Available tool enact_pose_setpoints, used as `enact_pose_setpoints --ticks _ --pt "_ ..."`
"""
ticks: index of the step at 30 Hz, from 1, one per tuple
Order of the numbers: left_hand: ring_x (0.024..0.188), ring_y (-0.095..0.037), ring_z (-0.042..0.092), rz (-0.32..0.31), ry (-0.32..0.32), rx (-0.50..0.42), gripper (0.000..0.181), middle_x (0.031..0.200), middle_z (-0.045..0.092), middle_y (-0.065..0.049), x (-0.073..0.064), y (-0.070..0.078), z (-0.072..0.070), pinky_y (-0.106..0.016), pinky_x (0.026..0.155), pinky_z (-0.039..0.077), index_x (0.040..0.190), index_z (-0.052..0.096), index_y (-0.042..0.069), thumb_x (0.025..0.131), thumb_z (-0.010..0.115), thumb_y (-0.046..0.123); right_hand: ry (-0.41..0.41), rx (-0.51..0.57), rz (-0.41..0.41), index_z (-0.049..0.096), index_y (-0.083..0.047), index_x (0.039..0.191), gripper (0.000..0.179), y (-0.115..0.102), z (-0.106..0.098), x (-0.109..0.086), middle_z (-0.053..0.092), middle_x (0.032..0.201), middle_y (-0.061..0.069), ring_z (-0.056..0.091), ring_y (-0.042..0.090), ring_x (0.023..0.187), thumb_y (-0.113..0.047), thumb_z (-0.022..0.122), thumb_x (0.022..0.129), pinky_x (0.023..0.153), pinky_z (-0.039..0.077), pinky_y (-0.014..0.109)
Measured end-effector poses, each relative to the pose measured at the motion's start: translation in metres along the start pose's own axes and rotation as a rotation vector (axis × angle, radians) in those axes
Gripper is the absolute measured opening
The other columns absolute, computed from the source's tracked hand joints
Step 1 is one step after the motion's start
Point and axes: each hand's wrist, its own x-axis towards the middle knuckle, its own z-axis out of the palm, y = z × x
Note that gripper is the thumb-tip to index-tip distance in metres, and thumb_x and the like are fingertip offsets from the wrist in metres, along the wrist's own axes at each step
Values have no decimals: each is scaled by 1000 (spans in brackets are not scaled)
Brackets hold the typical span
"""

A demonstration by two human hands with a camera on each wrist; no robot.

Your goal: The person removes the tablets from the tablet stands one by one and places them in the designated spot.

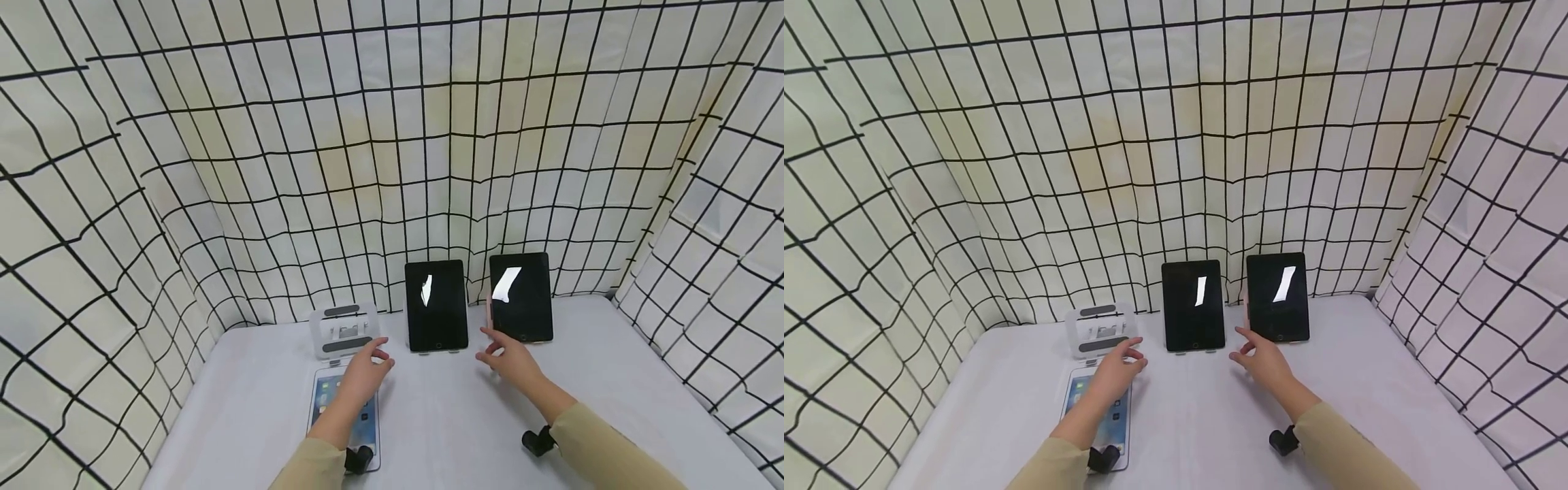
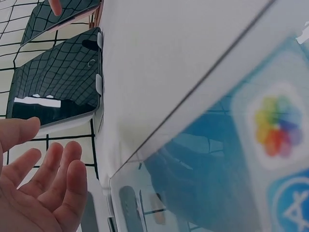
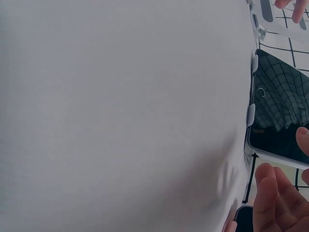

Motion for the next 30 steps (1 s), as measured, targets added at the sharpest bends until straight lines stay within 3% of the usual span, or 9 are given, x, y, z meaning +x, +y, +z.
enact_pose_setpoints --ticks 7,16,25,30 --pt "93 -19 62 -28 44 -16 50 113 65 -2 9 6 4 -34 67 50 142 53 19 94 67 23 5 6 -2 47 -16 148 65 -4 -4 10 65 98 3 57 18 76 -25 76 89 65 46 31" --pt "83 -17 64 11 83 2 53 108 67 -4 23 13 14 -35 69 49 142 52 15 92 69 18 2 23 10 42 -15 151 69 -9 -6 21 63 102 8 57 19 76 -23 74 90 65 47 31" --pt "77 -16 62 -9 119 -16 54 106 66 -4 37 15 22 -36 69 50 143 52 15 91 69 17 3 53 9 41 -15 151 69 -13 -3 34 64 101 8 58 19 76 -21 73 91 65 47 31" --pt "78 -17 61 11 130 -21 54 106 67 -4 46 17 25 -37 70 49 142 52 16 91 68 16 8 41 9 40 -16 152 69 -18 -2 39 64 105 8 57 20 78 -24 73 91 65 47 32"
